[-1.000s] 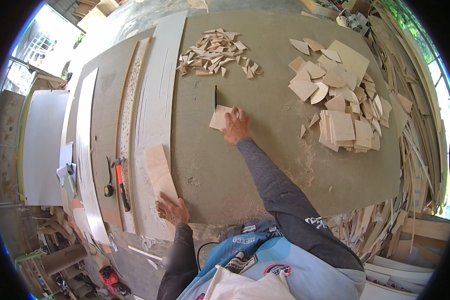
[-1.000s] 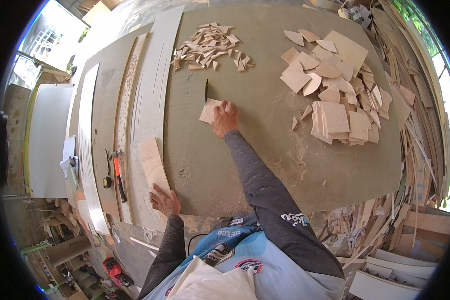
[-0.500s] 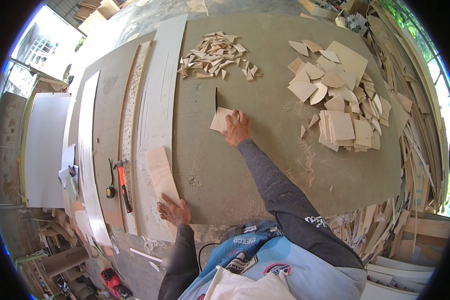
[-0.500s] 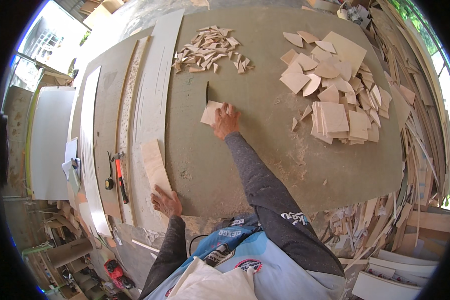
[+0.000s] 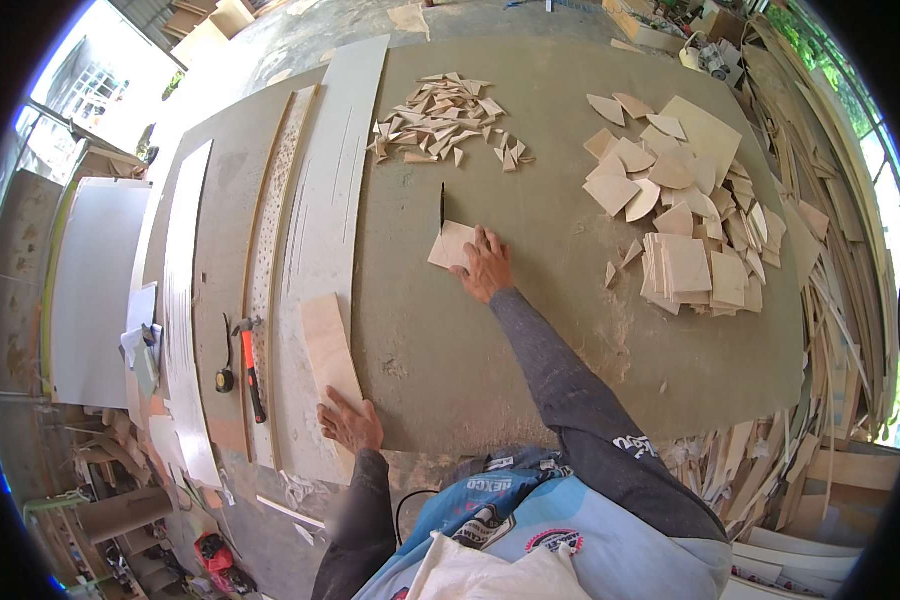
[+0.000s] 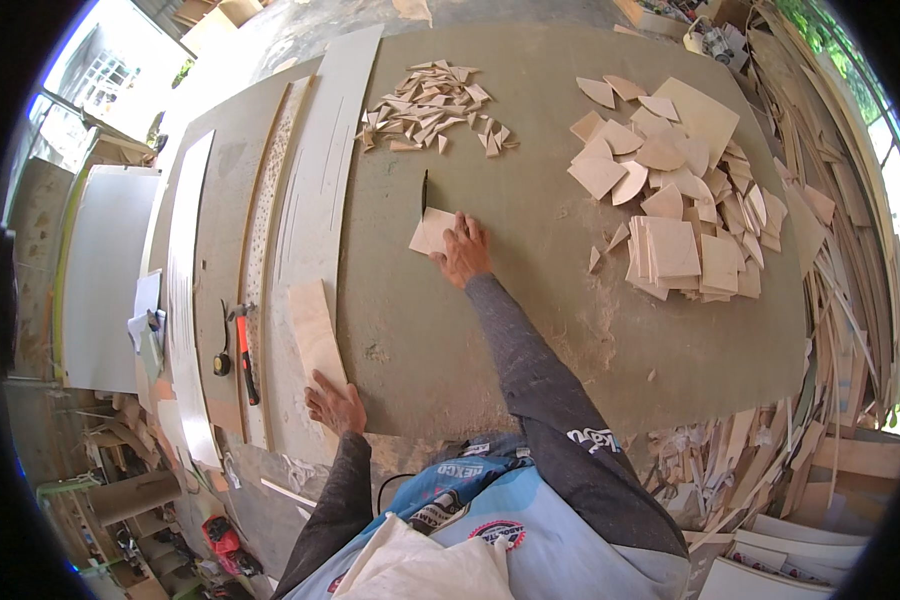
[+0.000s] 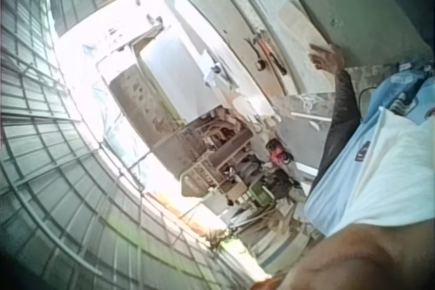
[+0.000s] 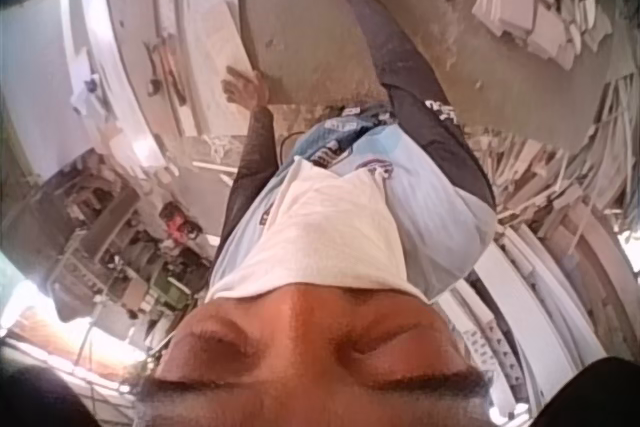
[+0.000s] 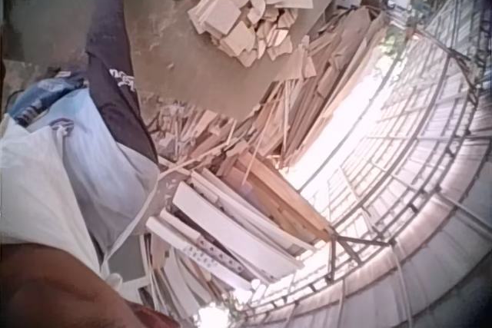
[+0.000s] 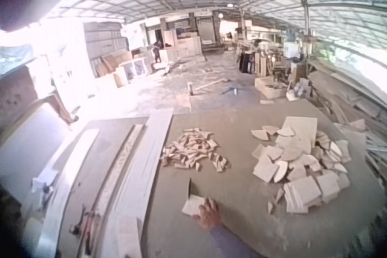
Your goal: The person picks up and sorts small wood pieces from a pile on a work table.
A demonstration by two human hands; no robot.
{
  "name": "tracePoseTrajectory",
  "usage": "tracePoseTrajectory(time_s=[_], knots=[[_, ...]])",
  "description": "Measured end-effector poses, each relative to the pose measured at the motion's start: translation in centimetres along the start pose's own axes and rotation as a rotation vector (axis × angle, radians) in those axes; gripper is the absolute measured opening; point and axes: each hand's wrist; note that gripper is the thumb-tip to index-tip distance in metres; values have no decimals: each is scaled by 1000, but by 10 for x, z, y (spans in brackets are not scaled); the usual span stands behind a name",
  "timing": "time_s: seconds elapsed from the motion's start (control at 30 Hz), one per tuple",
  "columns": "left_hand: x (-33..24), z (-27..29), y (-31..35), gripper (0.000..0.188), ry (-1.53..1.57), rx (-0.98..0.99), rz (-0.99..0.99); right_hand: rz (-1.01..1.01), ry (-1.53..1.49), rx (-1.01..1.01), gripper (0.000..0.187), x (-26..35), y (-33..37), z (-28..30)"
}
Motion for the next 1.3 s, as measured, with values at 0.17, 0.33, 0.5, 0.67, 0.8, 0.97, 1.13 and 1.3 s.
tracePoseTrajectory(time_s=[0.17,0.33,0.5,0.67,0.8,0.97,1.13,1.3], knots=[[2,-2,0,94,-10,-9,13,88,30,21,61,-4,10,4],[3,-1,2,93,1,-12,-16,120,64,-12,60,-7,14,1],[3,-3,1,93,-5,-10,-12,142,72,-53,58,-12,11,-4],[4,-2,2,92,-12,3,5,141,84,-46,57,-9,9,-1],[-1,2,1,93,-30,25,13,125,100,-32,56,-11,3,-1],[0,0,0,95,-18,17,21,110,93,-10,57,-13,-4,0],[2,-2,0,93,-20,2,12,102,93,-11,57,-14,-10,3],[2,-2,0,94,-8,6,11,99,74,-24,58,-16,-17,5]])
Point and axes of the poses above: each hand's wrist, its own y-axis away from the middle knuckle, its own z-axis out of the back of the hand, x = y × z, and after that the axes turned 8 degrees about z, right-handed
